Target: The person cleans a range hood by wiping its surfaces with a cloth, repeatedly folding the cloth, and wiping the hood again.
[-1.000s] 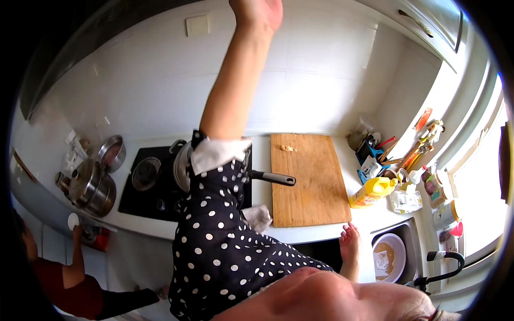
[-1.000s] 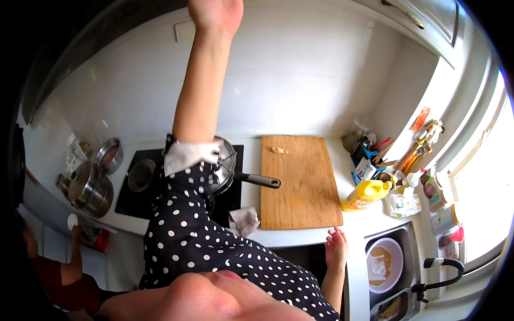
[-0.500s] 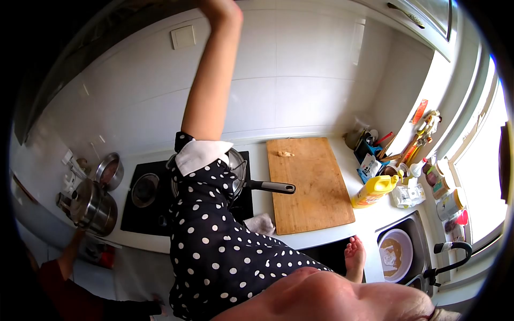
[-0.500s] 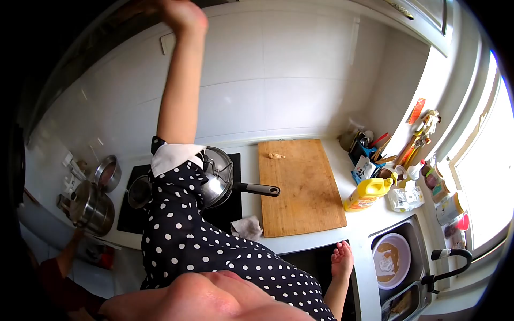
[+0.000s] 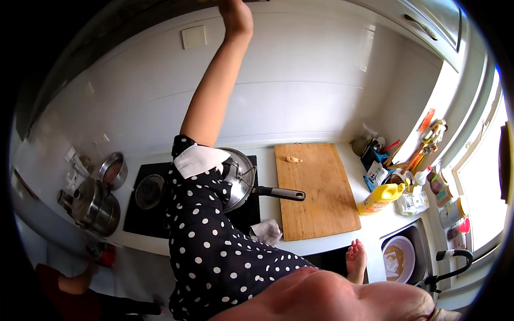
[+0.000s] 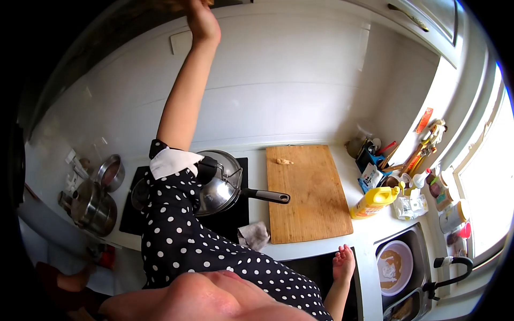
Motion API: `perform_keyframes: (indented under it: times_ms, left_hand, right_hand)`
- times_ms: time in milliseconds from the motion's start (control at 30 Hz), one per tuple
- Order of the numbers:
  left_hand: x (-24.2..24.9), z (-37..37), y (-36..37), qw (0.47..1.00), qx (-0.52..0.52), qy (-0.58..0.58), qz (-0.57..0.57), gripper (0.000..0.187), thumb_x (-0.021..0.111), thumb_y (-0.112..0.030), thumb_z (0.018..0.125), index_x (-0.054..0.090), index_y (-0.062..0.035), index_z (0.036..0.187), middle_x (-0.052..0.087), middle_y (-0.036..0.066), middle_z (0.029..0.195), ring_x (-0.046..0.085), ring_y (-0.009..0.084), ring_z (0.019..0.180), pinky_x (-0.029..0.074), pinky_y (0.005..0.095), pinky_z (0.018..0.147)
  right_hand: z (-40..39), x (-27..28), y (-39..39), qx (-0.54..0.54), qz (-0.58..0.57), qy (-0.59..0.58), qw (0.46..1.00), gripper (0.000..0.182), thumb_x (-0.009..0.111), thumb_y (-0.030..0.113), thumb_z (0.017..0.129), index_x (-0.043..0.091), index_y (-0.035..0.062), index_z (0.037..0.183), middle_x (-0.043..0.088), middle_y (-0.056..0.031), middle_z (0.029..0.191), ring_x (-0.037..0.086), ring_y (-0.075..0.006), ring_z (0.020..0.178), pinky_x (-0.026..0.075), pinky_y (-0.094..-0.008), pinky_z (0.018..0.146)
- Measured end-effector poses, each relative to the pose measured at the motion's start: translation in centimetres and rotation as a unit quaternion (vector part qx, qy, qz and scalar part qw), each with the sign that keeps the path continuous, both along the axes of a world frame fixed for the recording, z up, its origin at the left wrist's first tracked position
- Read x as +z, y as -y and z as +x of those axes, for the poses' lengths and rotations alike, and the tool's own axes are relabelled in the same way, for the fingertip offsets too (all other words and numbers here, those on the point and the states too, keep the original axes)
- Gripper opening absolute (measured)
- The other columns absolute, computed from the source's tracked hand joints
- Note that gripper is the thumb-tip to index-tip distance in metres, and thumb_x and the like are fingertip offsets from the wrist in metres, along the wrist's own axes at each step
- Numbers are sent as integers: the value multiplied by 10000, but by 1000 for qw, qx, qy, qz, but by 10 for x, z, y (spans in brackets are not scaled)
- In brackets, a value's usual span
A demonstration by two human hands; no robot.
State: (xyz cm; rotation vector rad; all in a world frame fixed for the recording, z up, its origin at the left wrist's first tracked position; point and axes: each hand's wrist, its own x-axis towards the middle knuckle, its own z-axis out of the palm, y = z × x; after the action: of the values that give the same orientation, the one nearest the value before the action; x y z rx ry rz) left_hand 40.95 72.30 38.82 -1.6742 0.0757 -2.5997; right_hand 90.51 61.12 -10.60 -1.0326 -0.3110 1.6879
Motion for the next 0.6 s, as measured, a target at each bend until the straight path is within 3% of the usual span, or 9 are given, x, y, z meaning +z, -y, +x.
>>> perform_keyframes:
  times_ms: [33,67,167,233,333,400,533,567,600]
  left_hand:
    - [-4,-7,-5,996,81,-26,-2,223,349,-320,946,392,-153,805,354,-38,703,307,96,625,282,241,628]
    - [-1,-30,3,995,85,-56,-15,229,349,-323,946,392,-154,798,355,-38,696,310,93,617,284,240,623]
    - [38,-94,47,978,186,64,70,263,348,-296,944,346,-159,720,359,-23,629,309,96,553,286,254,552]
    - [44,-125,43,988,135,57,46,263,328,-258,946,337,-152,706,352,-21,624,315,101,564,287,254,554]
    - [31,-76,1,991,109,72,-12,233,337,-239,949,352,-144,737,361,-23,643,332,96,592,306,260,578]
    - [12,-35,-17,995,3,85,-47,233,345,-245,951,356,-141,743,356,-25,655,327,92,599,304,268,579]
    - [29,-113,6,990,66,97,-74,358,342,-247,950,358,-155,604,352,-6,583,307,106,543,337,249,608]
    - [50,-182,-5,993,-10,102,-59,322,345,-234,945,363,-148,635,364,2,609,313,105,553,340,239,626]
    - [54,-128,21,984,-18,165,-68,196,349,-210,931,379,-110,765,403,25,718,360,113,647,348,256,694]
  right_hand:
    - [-4,0,-2,5,6,3,1000,191,523,146,840,534,91,1023,600,-17,804,540,-111,625,434,-213,502]
    - [-8,3,-3,2,-7,14,1000,188,521,147,842,532,92,1021,599,-17,804,539,-111,627,437,-214,505]
    - [-13,3,-5,5,-15,23,1000,186,517,146,845,531,91,1022,597,-17,809,539,-108,630,435,-211,505]
    - [-17,2,-5,3,-21,22,1000,184,517,148,846,531,91,1020,596,-16,812,537,-105,629,433,-208,504]
    - [-22,6,-7,6,-16,8,1000,179,518,149,847,531,90,1015,595,-15,809,533,-101,622,429,-201,501]
    - [-25,9,-8,11,-8,7,1000,172,520,150,848,531,89,1008,593,-15,794,529,-101,612,425,-197,496]
    - [-23,8,-9,11,2,4,1000,169,517,151,851,530,89,1007,593,-15,786,530,-103,612,421,-198,492]
    - [-21,7,-8,10,2,4,1000,169,516,152,852,530,89,1008,593,-15,786,531,-103,612,419,-198,491]
    - [-19,8,-6,-2,-3,3,1000,169,517,152,851,530,89,1008,592,-14,786,532,-104,614,418,-198,490]
